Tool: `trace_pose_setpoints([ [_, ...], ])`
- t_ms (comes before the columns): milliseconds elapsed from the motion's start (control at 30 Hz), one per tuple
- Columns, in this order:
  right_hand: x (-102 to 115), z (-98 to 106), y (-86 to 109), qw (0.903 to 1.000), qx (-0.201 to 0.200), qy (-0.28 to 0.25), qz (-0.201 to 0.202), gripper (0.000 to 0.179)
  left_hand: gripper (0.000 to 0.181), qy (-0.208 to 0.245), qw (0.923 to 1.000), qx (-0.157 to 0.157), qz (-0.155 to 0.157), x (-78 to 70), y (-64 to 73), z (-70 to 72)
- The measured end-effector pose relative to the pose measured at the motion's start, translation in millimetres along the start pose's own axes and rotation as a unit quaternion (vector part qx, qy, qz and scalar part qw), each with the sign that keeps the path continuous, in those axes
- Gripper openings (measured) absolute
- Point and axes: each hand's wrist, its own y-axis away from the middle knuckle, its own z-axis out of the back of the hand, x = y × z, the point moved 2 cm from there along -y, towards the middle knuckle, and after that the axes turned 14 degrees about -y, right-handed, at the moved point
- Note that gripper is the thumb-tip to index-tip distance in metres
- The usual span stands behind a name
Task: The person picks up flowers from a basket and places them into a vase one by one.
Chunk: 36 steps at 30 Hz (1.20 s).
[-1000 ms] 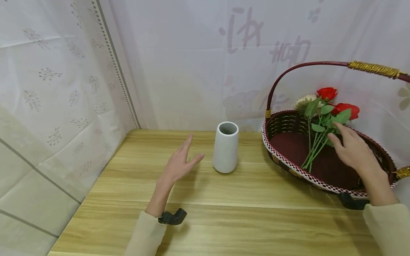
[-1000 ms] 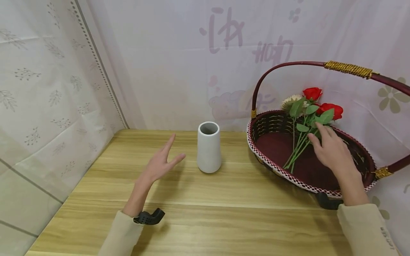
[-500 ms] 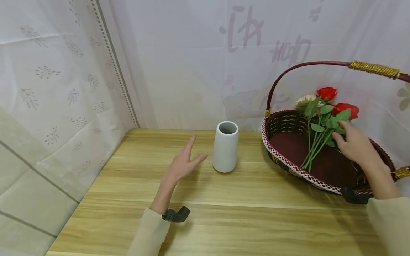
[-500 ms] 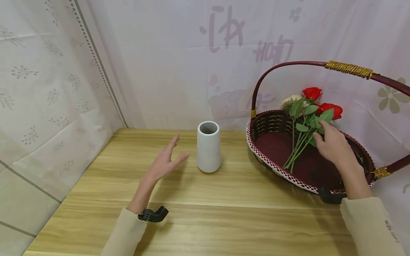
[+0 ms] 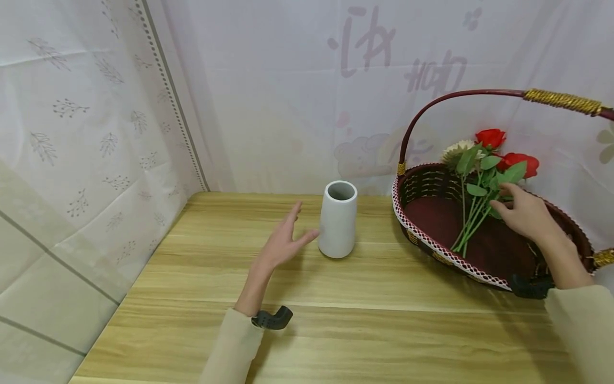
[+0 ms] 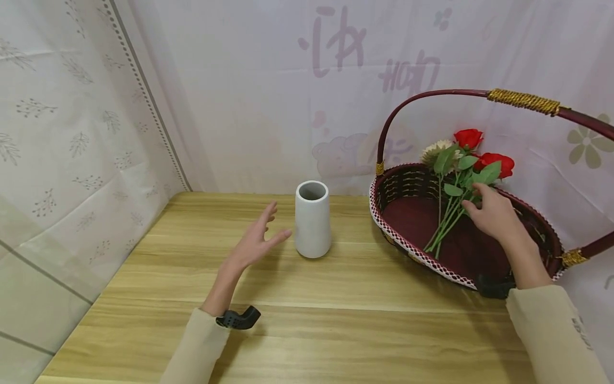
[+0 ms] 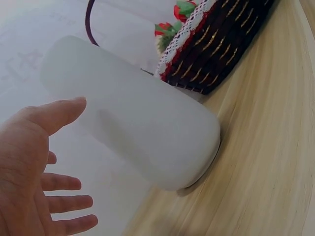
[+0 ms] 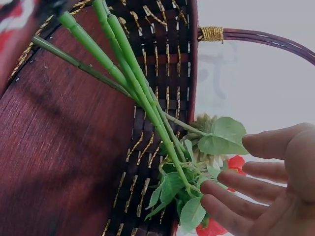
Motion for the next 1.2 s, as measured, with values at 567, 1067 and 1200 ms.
trace_pose_setpoints([
  [567,-10.2,-3.1,-11.3,0.9977,0.018,-0.059,-0.029,0.055,0.092,0.039,0.9991,-0.002,-0.016,-10.1,-10.3,-12.7],
  [1067,-18.2,-10.6,-21.3,0.9832,0.086,-0.134,-0.09,0.058,0.09,0.071,0.9973,0.001,-0.017,-16.7,-16.2,-17.9],
  [1200,-21.9,-13.0,-21.6,0.9779,0.095,-0.156,-0.101,0.057,0.09,0.074,0.9972,0.002,-0.016,-18.1,-18.1,-20.3],
])
